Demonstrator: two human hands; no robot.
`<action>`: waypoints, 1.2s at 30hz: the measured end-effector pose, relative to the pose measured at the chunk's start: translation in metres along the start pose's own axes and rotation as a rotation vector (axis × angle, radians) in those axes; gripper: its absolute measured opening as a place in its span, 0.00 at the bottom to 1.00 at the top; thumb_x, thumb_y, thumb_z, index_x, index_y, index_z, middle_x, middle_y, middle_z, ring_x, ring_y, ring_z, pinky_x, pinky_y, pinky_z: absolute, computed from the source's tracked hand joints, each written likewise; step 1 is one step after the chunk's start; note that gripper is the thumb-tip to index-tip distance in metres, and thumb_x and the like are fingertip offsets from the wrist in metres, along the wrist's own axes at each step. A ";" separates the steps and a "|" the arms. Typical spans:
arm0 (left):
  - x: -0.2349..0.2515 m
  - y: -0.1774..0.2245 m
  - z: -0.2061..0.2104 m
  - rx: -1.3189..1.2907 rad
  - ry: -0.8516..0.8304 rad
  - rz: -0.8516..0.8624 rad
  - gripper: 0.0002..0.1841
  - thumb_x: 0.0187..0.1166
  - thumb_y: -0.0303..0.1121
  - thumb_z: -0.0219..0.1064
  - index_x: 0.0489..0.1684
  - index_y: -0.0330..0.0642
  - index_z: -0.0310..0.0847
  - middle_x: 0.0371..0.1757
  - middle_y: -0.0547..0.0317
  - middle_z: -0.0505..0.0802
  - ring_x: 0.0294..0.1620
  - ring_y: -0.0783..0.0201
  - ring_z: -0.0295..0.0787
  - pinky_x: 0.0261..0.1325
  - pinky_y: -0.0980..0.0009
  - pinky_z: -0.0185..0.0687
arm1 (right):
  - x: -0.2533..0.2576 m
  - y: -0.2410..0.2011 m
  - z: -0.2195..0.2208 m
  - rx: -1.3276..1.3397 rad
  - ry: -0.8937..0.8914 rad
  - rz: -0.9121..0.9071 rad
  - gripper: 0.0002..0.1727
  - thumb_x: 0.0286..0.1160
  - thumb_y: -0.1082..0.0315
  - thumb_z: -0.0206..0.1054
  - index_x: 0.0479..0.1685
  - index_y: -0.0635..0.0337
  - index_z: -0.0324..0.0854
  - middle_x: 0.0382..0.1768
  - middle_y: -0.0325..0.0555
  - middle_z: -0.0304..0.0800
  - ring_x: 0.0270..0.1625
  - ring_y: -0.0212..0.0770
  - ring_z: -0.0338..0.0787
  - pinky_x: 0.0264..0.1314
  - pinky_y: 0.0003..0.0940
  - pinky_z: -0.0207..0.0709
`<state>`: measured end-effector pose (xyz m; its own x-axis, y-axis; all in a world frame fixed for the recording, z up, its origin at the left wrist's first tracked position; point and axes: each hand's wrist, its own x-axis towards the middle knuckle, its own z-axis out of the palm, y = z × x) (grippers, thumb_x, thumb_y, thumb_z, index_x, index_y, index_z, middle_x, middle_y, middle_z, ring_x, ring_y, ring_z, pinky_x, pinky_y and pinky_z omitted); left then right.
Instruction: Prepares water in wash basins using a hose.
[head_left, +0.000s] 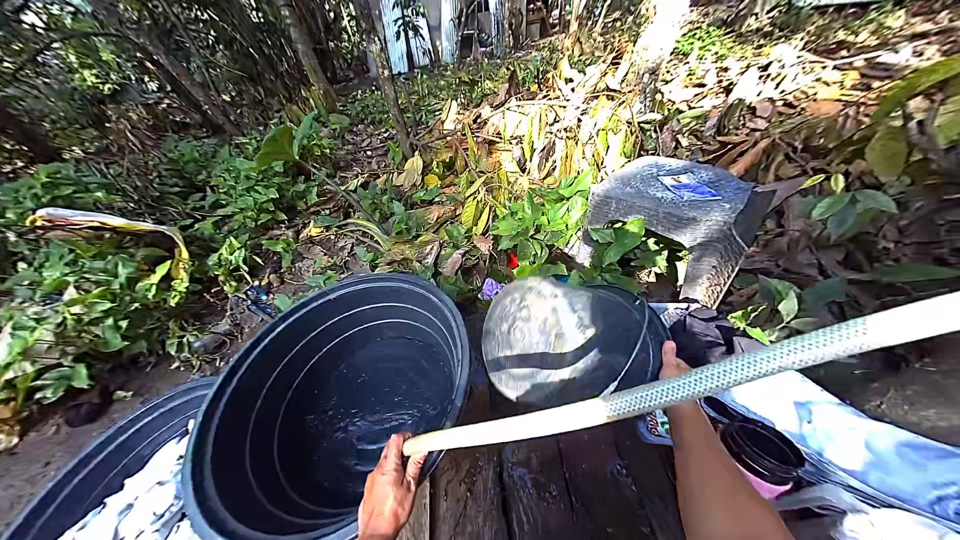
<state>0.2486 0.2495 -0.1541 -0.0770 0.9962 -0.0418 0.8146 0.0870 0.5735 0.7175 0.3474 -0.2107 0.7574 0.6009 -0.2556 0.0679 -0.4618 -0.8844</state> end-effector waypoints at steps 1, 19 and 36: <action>0.000 0.001 0.001 0.023 -0.015 -0.006 0.22 0.85 0.43 0.64 0.64 0.32 0.81 0.53 0.35 0.93 0.51 0.35 0.93 0.55 0.33 0.83 | -0.003 0.013 -0.001 0.175 0.052 0.053 0.36 0.95 0.49 0.48 0.82 0.76 0.65 0.82 0.70 0.71 0.86 0.56 0.70 0.90 0.51 0.58; 0.008 0.018 -0.005 0.257 -0.276 -0.165 0.35 0.64 0.45 0.85 0.70 0.43 0.79 0.63 0.41 0.91 0.56 0.38 0.93 0.58 0.36 0.84 | -0.036 -0.182 0.027 -0.486 -0.364 -0.642 0.14 0.82 0.64 0.70 0.53 0.68 0.83 0.47 0.67 0.90 0.55 0.67 0.90 0.60 0.69 0.78; 0.010 0.029 -0.008 0.378 -0.381 -0.196 0.30 0.72 0.39 0.76 0.76 0.50 0.74 0.71 0.49 0.88 0.59 0.43 0.92 0.60 0.42 0.86 | -0.080 -0.099 0.035 -1.433 -0.901 -0.801 0.20 0.83 0.67 0.64 0.72 0.61 0.81 0.71 0.66 0.83 0.77 0.67 0.79 0.78 0.64 0.69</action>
<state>0.2675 0.2616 -0.1315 -0.0920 0.8882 -0.4501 0.9604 0.1985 0.1954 0.6274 0.3681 -0.1167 -0.2192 0.8223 -0.5251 0.9724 0.2284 -0.0483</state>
